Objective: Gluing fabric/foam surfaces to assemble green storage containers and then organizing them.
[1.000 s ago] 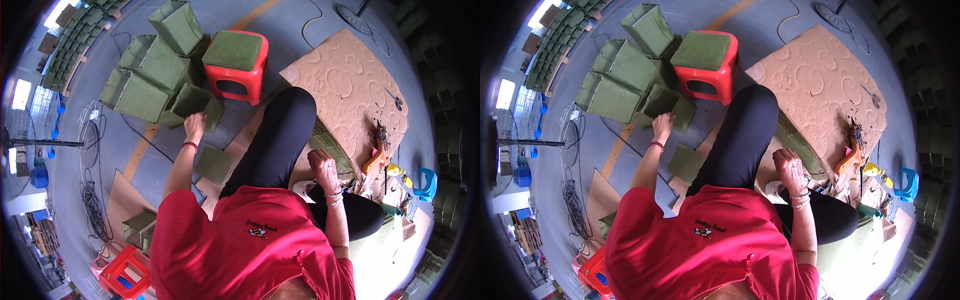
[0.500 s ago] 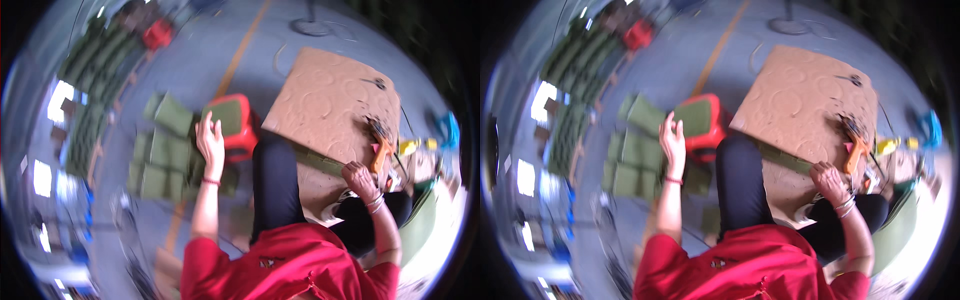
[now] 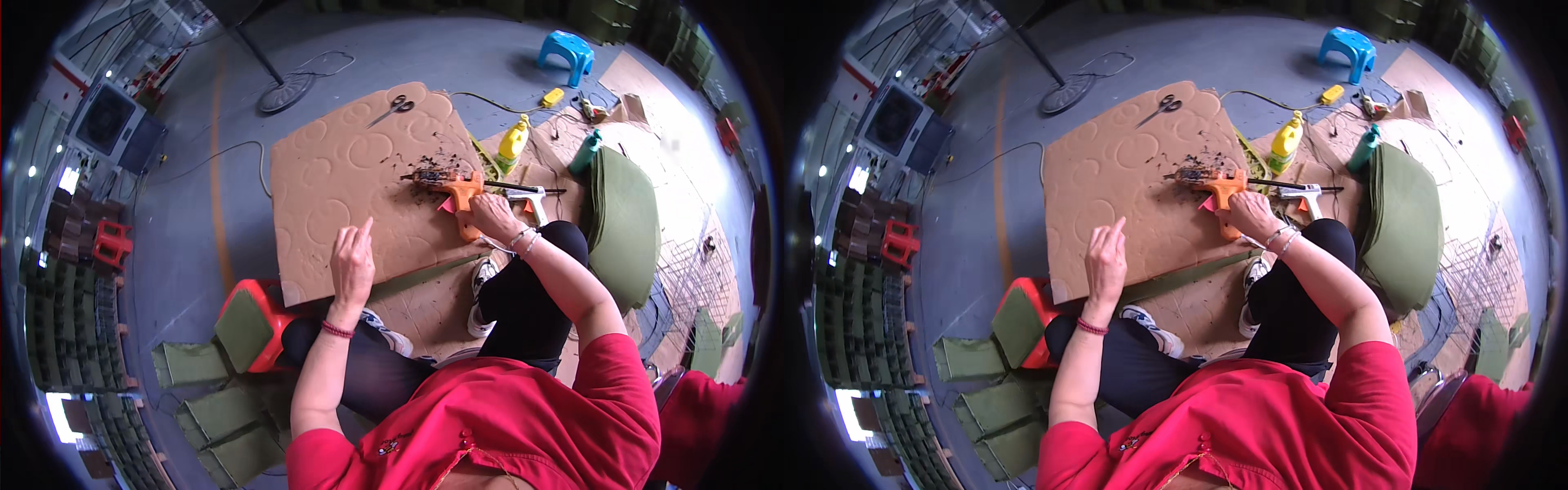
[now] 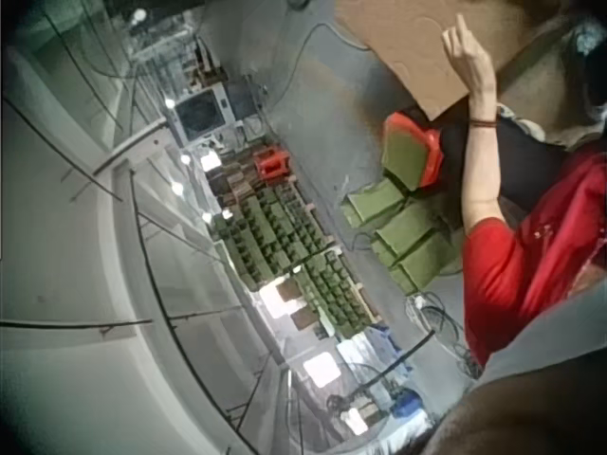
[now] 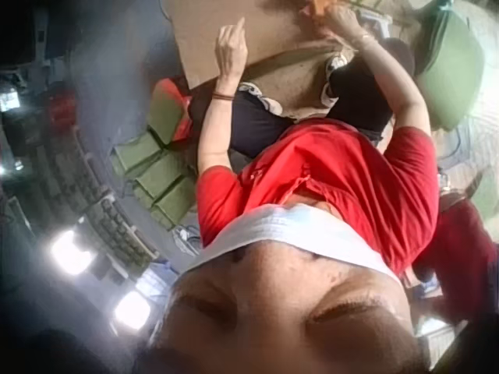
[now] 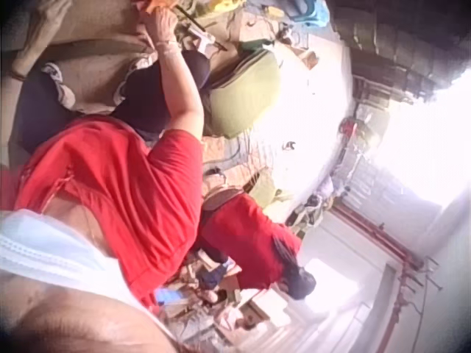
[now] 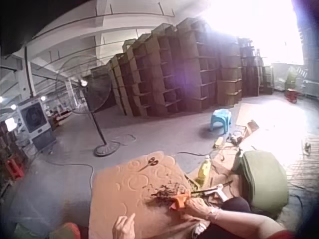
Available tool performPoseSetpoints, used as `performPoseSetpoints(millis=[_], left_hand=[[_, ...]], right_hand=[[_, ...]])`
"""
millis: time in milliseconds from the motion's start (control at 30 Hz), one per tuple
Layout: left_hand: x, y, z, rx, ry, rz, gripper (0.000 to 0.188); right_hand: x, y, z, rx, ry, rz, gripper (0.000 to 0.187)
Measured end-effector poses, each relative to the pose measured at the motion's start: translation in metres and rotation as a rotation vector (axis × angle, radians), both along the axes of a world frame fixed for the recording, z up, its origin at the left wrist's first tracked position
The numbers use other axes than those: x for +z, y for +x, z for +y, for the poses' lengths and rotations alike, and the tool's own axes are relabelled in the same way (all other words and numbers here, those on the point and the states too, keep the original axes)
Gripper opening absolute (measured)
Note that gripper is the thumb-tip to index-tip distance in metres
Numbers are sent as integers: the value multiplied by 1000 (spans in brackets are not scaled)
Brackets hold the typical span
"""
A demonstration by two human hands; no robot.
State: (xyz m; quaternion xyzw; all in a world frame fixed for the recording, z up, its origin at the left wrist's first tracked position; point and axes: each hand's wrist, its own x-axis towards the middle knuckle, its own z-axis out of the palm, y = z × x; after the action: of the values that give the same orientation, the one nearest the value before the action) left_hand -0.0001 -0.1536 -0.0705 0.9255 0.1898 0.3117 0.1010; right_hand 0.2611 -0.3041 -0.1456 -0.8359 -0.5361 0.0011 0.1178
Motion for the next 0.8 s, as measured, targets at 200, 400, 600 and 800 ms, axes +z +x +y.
performPoseSetpoints(millis=[200,400,600,800], left_hand=[[-9,13,-22,-51,-159,32,33],[-15,16,-40,-137,-244,133,34],[-27,21,-44,-156,-253,150,33],[-31,22,-47,-127,-263,206,33]], right_hand=[[-18,-17,-5,-54,-183,-163,18],[35,-64,6,273,258,139,26],[11,-97,5,472,273,95,21],[-5,-114,1,567,156,-21,13]])
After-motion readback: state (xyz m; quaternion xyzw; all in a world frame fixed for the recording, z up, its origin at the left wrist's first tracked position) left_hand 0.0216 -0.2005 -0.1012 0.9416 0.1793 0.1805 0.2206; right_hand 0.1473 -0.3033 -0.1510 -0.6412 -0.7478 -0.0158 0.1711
